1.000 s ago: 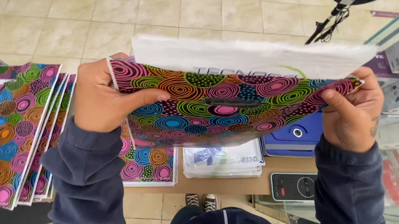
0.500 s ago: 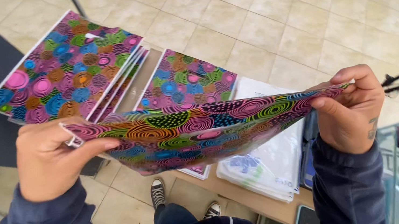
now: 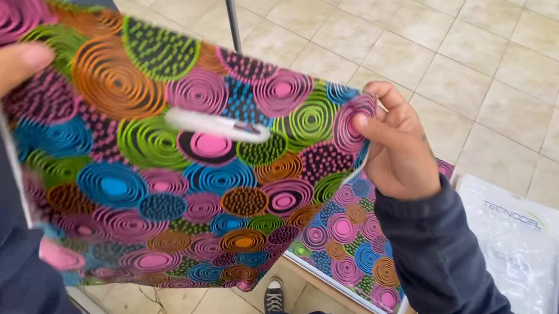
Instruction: The person places tablet cases of different colors into white plastic bags and colorful paper bags.
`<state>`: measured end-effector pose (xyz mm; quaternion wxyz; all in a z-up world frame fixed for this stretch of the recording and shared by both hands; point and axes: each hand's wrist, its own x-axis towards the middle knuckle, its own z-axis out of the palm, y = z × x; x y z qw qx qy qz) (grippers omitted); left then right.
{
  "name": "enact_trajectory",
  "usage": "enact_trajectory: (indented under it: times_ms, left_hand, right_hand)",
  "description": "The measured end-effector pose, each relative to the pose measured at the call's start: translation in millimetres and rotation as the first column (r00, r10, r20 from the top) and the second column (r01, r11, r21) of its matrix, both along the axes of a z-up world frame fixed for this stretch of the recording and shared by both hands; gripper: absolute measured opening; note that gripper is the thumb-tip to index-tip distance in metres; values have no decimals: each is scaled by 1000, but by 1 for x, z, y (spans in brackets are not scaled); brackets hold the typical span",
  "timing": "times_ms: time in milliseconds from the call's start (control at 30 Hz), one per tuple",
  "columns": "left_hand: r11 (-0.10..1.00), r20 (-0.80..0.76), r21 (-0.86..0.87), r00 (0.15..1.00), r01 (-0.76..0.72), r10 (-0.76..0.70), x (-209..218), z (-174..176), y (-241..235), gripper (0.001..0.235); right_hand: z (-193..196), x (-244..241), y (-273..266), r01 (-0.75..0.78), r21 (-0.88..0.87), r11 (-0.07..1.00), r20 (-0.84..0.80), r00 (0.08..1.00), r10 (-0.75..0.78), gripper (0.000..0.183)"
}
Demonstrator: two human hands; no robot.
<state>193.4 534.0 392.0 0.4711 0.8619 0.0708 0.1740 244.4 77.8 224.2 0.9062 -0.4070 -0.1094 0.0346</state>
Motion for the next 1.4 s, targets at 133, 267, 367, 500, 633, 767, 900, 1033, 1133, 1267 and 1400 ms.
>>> enact_trajectory:
  times_ms: [133, 267, 367, 500, 633, 767, 900, 1033, 1133, 1267, 1400]
  left_hand:
    - [635, 214, 769, 965, -72, -150, 167, -49, 53, 62]
    - [713, 22, 698, 992, 72, -121, 268, -95, -13, 71]
    - [849, -168, 485, 975, 211, -146, 311, -145, -57, 66]
    - [858, -257, 477, 964, 190, -71, 368, -233, -81, 35]
    - [832, -314, 455, 932, 316, -182, 348, -256, -88, 69]
    - [804, -359, 442, 900, 398, -248, 307, -235, -81, 64]
    - [783, -390, 437, 878, 443, -279, 268, -206, -80, 56]
    - [734, -352, 410, 836, 541, -420, 223, -215, -120, 53]
    - [609, -278, 295, 676, 736, -683, 164, -244, -186, 59]
    - [312, -430, 128, 336, 941, -838, 101, -284, -284, 66]
    - [-72, -602, 70, -15, 995, -798, 50, -318, -368, 71]
  right_hand:
    - [-60, 90, 33, 24, 61, 998, -209, 978, -11, 27]
    - [-127, 110, 46, 74, 89, 993, -277, 960, -46, 14]
    - [-184, 91, 52, -12, -184, 983, -482, 873, -79, 34]
    - [-249, 63, 69, -94, -253, 963, -644, 759, -95, 44]
    - [-319, 76, 57, -76, -398, 914, -624, 753, -209, 32]
    - [-295, 87, 64, -15, -439, 898, -601, 749, -281, 43]
    - [-230, 71, 63, 78, -522, 849, -532, 749, -396, 68]
    - [-210, 32, 20, 207, -494, 845, -503, 725, -471, 55]
    - [-236, -10, -31, 268, -464, 844, -497, 710, -499, 44]
    - [-245, -91, -95, 376, -424, 824, -493, 667, -558, 42]
    - [-266, -187, -160, 520, -382, 764, -481, 594, -645, 41]
